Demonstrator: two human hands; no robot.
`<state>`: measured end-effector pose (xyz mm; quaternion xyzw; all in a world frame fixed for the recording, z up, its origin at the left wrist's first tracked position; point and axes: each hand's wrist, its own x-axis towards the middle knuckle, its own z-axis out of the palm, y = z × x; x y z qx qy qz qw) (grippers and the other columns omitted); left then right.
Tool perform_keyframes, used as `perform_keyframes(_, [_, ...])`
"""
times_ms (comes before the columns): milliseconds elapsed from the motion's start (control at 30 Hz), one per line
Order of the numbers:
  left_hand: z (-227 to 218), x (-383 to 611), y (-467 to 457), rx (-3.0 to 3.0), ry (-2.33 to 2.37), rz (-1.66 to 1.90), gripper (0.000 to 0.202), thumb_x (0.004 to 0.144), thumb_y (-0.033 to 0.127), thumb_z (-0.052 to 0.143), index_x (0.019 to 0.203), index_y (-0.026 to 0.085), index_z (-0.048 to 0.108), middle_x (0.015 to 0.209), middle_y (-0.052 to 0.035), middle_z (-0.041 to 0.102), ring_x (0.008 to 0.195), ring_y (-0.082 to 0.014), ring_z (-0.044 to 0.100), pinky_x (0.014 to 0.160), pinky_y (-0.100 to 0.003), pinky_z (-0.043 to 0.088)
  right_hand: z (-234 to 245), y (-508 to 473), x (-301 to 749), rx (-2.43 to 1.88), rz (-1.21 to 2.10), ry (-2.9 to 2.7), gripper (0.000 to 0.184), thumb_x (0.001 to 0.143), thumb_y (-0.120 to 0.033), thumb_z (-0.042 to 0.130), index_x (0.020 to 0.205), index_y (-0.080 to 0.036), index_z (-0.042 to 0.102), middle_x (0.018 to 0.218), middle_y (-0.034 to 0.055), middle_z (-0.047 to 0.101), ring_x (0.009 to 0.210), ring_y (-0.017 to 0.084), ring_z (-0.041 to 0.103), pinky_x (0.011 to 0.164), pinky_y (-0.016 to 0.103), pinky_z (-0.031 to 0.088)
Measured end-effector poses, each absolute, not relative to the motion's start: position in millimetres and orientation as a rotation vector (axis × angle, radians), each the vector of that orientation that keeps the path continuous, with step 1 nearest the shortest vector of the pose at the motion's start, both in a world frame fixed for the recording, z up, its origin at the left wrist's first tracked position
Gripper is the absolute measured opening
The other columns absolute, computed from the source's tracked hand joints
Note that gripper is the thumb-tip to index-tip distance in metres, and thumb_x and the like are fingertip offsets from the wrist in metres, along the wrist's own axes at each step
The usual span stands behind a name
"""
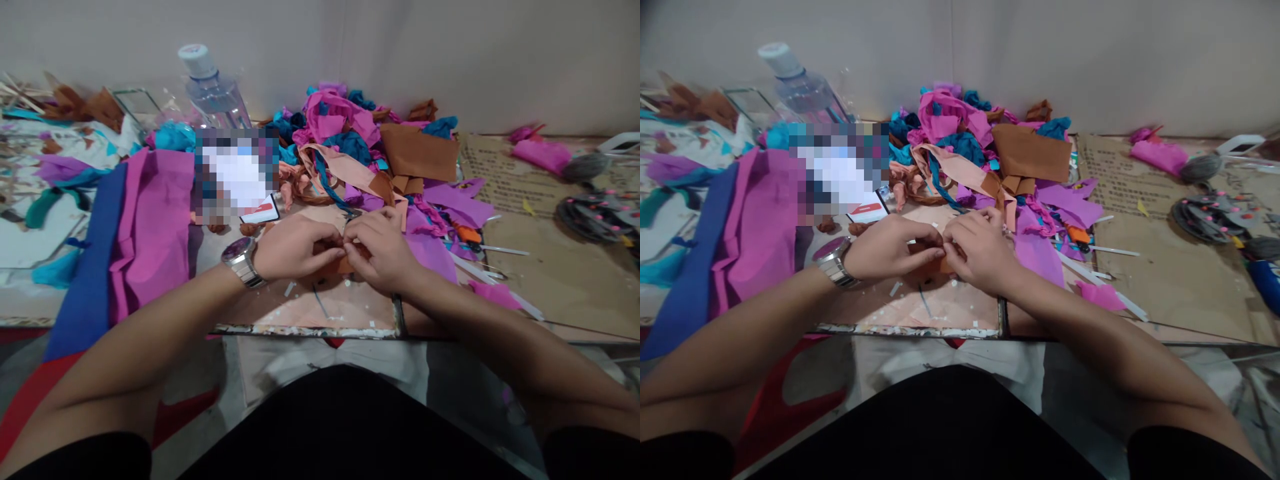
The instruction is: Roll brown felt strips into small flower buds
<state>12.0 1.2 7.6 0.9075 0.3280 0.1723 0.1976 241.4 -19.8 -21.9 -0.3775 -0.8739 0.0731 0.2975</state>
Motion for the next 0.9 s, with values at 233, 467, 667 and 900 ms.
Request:
perform_keyframes(233, [15.7,9.8,1.6,2.469,0.939,0.463,0.024,0.096,0.036,0.062,0.087,0.018,0.075,0.073,0.0001,0.073,0.060,-0.0117,0.058,0.063,-0.026,0.037,-19.3,-21.9,242.5,-0.995,0.208,-2.323,0.011,0.104,-0.029,0.056,0.101,-0.023,0.064,0.107,0.0046,0.075,0.105,0.024,0.064,0.099,0.047,0.030])
perform_keyframes(467, [15.0,9.7,1.8,2.522,0.982,0.395,0.015,0.089,0.031,0.066,0.088,0.018,0.075,0.073,0.0006,0.073,0.061,-0.0125,0.059,0.062,-0.026,0.034,-22.9,-20.9,239.7,-0.961,0.193,-2.336,0.009,0.101,-0.026,0.055,0.095,-0.022,0.060,0.096,0.0027,0.072,0.097,0.023,0.063,0.099,0.047,0.029])
perform_keyframes(667, [15.9,9.6,0.2,2.525,0.911,0.417,0.022,0.094,0.035,0.063,0.089,0.018,0.075,0.071,0.0004,0.071,0.061,-0.0121,0.057,0.062,-0.026,0.035,-23.8,-20.3,237.3,-0.969,0.197,-2.352,0.007,0.099,-0.023,0.054,0.094,-0.022,0.057,0.096,0.0030,0.071,0.096,0.022,0.062,0.099,0.046,0.030])
perform_keyframes(900, [17.9,5.2,6.6,2.496,0.906,0.406,0.026,0.097,0.035,0.059,0.090,0.018,0.078,0.070,0.0011,0.072,0.057,-0.0103,0.055,0.062,-0.026,0.037,-25.0,-18.8,240.9,-0.986,0.216,-2.320,0.005,0.099,-0.025,0.054,0.095,-0.023,0.057,0.095,0.0030,0.071,0.096,0.023,0.062,0.098,0.047,0.029])
